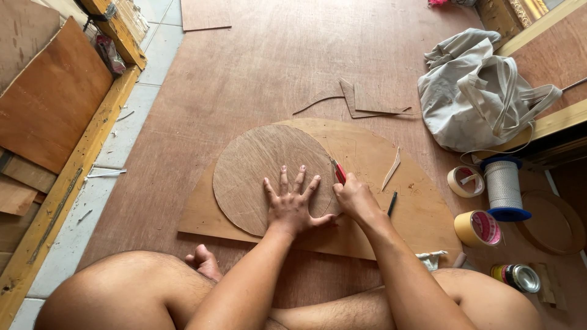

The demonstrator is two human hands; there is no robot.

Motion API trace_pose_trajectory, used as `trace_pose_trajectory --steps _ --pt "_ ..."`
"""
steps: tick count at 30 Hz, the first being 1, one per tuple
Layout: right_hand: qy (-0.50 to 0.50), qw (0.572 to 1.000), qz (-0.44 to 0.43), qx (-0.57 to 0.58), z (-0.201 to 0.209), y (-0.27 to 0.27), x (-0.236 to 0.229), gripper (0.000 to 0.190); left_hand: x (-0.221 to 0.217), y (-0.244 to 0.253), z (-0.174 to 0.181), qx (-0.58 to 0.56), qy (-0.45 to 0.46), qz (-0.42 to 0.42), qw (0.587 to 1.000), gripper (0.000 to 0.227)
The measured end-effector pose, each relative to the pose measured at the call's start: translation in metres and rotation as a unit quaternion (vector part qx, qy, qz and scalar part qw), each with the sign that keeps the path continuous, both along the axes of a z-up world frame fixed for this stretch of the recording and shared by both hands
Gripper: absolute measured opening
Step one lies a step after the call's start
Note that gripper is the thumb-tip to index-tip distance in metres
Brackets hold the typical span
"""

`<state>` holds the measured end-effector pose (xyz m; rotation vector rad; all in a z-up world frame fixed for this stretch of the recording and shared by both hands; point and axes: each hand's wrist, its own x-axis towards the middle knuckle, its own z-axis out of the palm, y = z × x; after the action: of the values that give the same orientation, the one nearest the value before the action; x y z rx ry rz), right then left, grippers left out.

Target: The person sits on the floor and uses a red utility knife to cut a circular shape out of a thin wooden board. They hold the board steady with one hand while carefully guiding the knife along a pre-drawn circular line.

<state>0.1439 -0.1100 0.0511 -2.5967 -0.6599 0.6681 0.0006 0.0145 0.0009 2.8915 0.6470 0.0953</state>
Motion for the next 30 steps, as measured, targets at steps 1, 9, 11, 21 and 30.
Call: trace_pose_trajectory --steps 1,9,11,21,30 --pt "-0.001 1.000 0.000 -0.001 -0.006 0.001 0.003 0.040 0.000 0.000 0.001 -0.001 -0.001 0.000 1.000 0.112" --pt "-0.001 0.999 -0.034 0.020 -0.041 -0.002 0.018 0.041 0.002 0.001 -0.005 -0.004 0.003 0.000 1.000 0.112" --pt "-0.006 0.999 -0.031 0.022 -0.050 -0.003 0.022 0.042 0.001 0.001 -0.003 -0.005 0.002 0.000 1.000 0.112" --pt "0.021 0.999 0.011 -0.048 0.025 0.011 0.001 0.048 0.002 -0.001 0.000 -0.016 0.001 -0.002 1.000 0.109" --pt "0.090 0.992 -0.072 -0.057 0.049 0.011 -0.017 0.057 -0.001 0.002 -0.003 -0.012 0.002 -0.001 1.000 0.110"
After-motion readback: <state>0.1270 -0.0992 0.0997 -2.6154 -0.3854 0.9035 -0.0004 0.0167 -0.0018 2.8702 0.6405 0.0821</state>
